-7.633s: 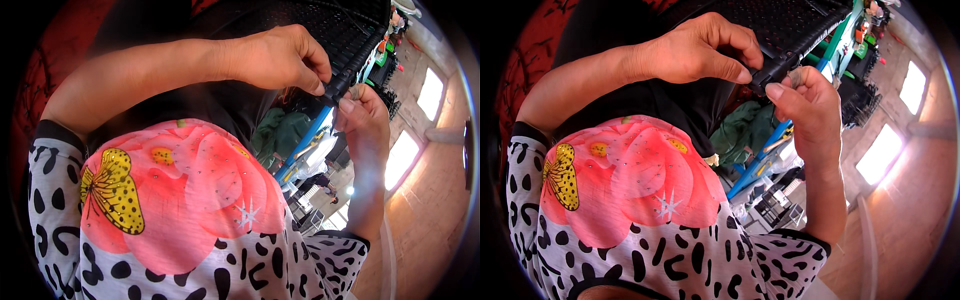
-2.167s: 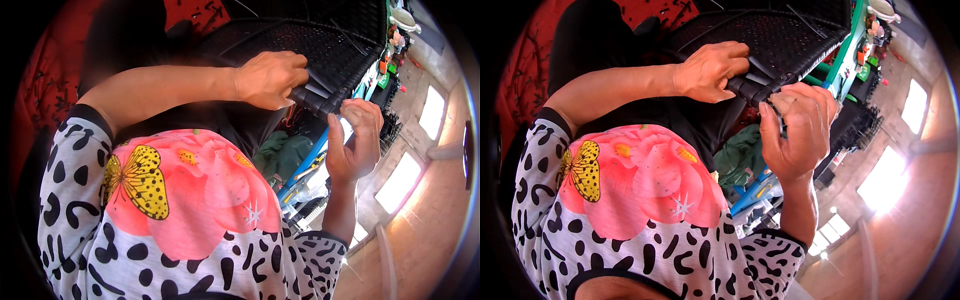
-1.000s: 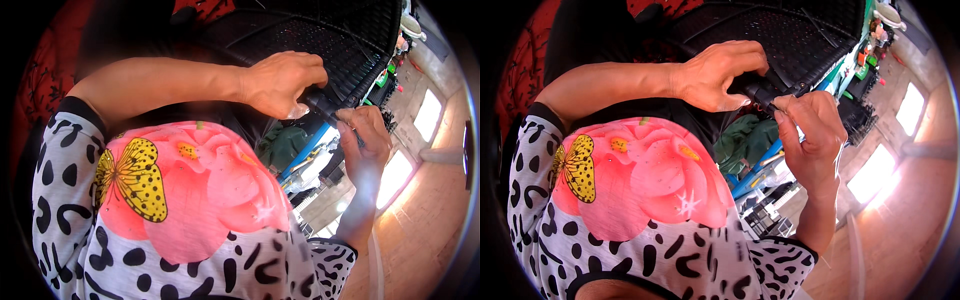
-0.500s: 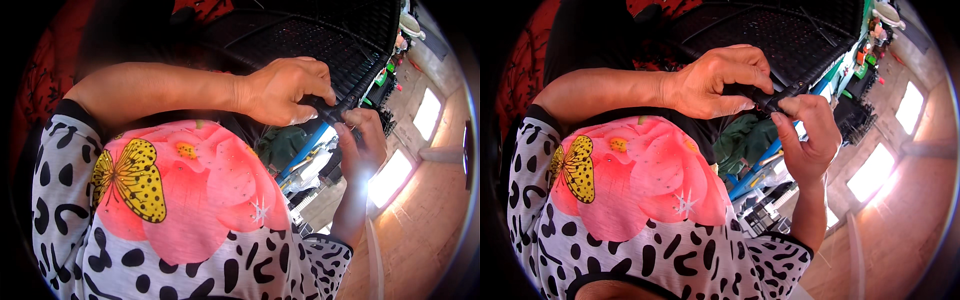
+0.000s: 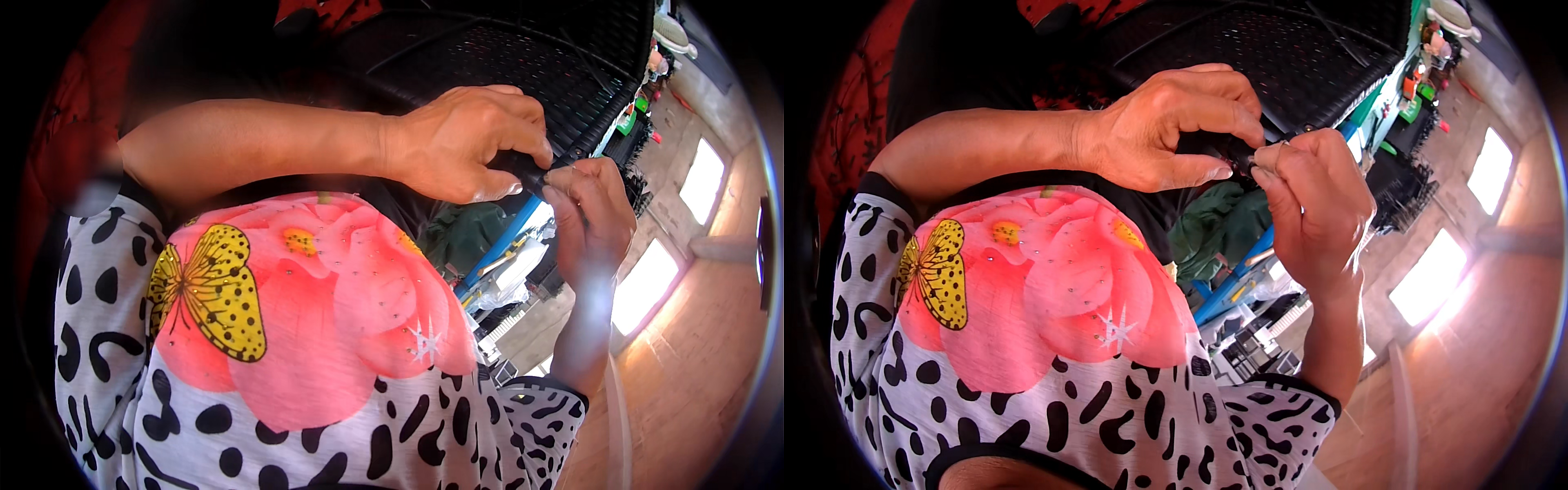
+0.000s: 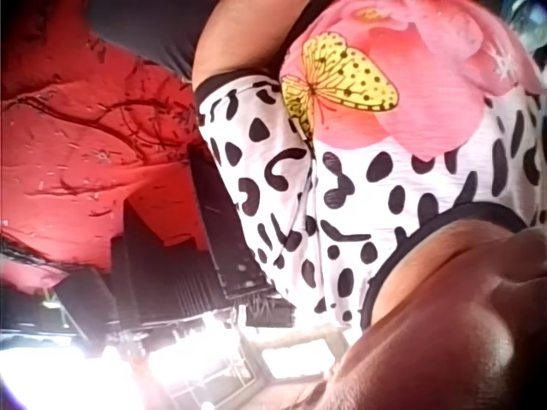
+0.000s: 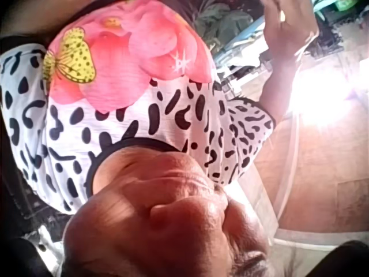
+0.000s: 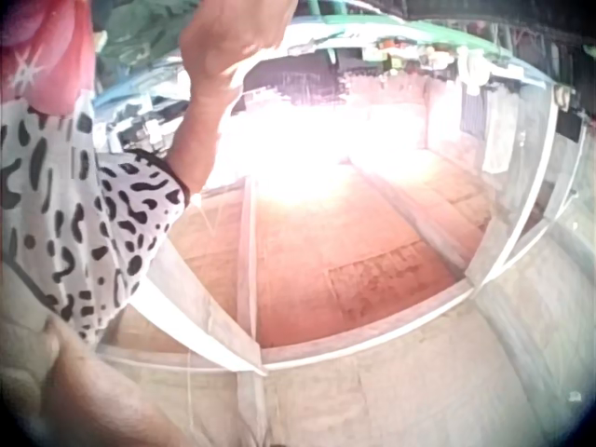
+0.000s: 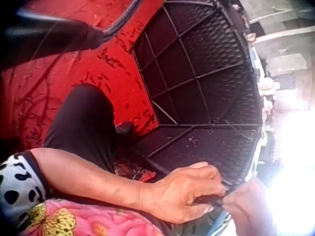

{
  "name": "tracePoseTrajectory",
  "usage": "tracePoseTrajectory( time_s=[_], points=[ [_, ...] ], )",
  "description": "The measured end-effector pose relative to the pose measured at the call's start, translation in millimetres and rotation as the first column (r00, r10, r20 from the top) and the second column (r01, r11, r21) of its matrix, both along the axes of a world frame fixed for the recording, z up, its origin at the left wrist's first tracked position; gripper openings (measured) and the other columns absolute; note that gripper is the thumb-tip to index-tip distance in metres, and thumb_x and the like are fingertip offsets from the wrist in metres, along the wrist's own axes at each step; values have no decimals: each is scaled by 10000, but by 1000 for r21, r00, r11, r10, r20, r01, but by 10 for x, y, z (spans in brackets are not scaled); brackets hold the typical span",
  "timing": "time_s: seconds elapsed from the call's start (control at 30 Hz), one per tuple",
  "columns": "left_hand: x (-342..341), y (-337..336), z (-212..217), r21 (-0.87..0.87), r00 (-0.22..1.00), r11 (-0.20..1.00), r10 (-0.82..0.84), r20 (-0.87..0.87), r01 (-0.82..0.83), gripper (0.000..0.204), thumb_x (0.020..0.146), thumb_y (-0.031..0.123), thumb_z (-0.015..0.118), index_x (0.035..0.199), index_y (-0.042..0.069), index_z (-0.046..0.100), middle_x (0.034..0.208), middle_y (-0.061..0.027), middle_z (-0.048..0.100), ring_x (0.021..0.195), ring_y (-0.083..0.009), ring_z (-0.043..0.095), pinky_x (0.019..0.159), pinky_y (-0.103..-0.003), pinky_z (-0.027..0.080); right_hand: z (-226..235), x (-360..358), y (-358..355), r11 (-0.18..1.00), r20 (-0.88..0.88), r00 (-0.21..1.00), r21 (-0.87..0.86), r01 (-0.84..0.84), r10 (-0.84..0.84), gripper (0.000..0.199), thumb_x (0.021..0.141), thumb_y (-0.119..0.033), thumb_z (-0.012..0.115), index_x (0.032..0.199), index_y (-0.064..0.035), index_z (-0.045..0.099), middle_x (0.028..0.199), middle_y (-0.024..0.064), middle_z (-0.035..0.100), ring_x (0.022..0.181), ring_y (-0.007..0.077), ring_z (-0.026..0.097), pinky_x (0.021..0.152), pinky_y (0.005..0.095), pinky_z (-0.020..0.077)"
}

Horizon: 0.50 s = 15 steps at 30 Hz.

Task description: The person trims and weaves plastic rattan strips on a chair frame using a knife and pliers, pushes an end cap onto the frame leg, and fastens the strips to the frame using a pneumatic stapler.

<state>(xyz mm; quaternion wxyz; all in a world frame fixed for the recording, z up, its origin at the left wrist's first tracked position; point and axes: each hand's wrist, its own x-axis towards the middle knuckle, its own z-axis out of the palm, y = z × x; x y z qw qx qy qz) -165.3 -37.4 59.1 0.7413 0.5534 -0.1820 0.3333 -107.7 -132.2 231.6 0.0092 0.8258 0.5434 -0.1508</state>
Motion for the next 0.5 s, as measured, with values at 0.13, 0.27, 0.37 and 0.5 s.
tracePoseTrajectory(
  time_s=[0.13,0.27,0.37,0.5],
  points=[
    [-9,12,0,44,999,998,-35,-19,36,333,628,44,658,953,13,597,896,-125,552,846,-285,527,758,-361,415,-48,-32,-144,925,-247,943,253,285,-223,283,645,37,678,910,58,581,812,115,565,722,178,551,630,264,456],
    [-14,12,0,24,1000,1000,-19,-3,20,334,632,44,656,959,12,598,899,-125,556,842,-283,526,758,-357,412,-197,-2,-463,808,-337,929,499,312,-151,414,623,67,669,1017,98,545,944,151,566,803,200,547,722,270,449],
    [-14,17,-7,27,1000,999,-26,-5,26,331,639,46,654,963,10,596,905,-126,559,846,-282,526,761,-353,410,-216,-28,-523,801,-236,961,542,254,-145,377,628,67,670,991,88,570,945,164,576,795,216,551,709,280,453],
    [-14,53,-2,33,1000,999,-13,13,12,329,646,51,663,965,11,597,905,-125,560,841,-282,529,763,-353,409,-243,-129,-450,890,0,990,438,125,-138,252,634,45,692,875,50,619,855,151,600,747,223,554,659,274,451]
  ],
)
